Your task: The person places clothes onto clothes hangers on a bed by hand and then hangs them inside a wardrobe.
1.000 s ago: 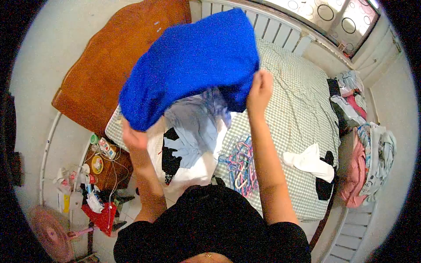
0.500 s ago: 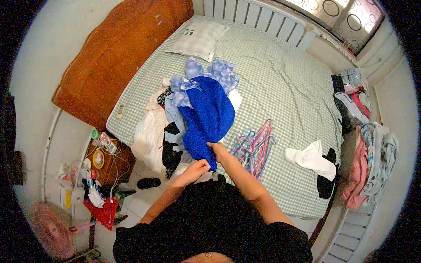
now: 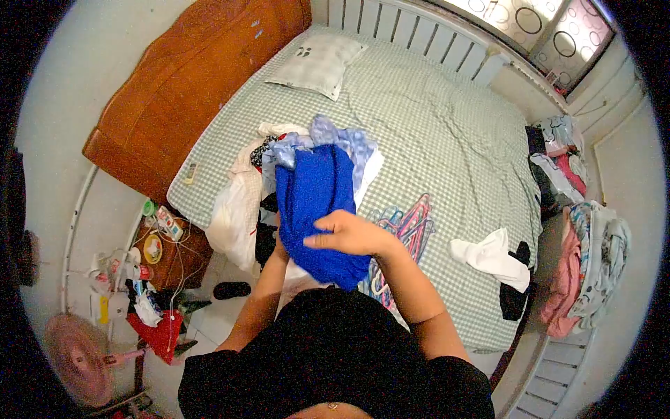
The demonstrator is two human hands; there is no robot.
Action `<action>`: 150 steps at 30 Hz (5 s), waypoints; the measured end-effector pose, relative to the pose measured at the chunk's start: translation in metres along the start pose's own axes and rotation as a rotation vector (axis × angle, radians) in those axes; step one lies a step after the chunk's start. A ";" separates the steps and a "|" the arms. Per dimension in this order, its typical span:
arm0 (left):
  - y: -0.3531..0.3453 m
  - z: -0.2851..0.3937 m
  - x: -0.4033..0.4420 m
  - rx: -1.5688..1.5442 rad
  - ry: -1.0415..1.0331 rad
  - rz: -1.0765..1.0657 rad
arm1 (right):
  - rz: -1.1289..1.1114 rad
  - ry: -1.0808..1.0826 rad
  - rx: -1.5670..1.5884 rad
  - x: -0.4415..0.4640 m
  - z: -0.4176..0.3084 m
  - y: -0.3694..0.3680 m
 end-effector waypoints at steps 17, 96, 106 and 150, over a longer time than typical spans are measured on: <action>-0.073 -0.056 -0.006 0.204 0.397 -0.557 | -0.276 0.097 -0.585 0.064 0.143 -0.170; 0.042 0.151 0.124 0.058 -0.017 0.070 | 1.214 0.120 0.579 -0.064 0.104 0.089; 0.008 0.206 0.115 -0.194 -0.161 -0.146 | 0.921 0.088 -0.517 -0.001 0.072 0.028; 0.046 0.059 0.178 0.413 -0.292 0.110 | 1.252 0.076 -0.418 0.034 0.176 0.099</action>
Point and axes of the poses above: each hand's wrist, its own x-axis towards the middle knuckle, its own y-axis out of the back of the hand, z = x × y, the point moved 3 cm from there along x, towards the middle knuckle, and after that the axes turned 11 degrees about -y, right-handed, at the moved point
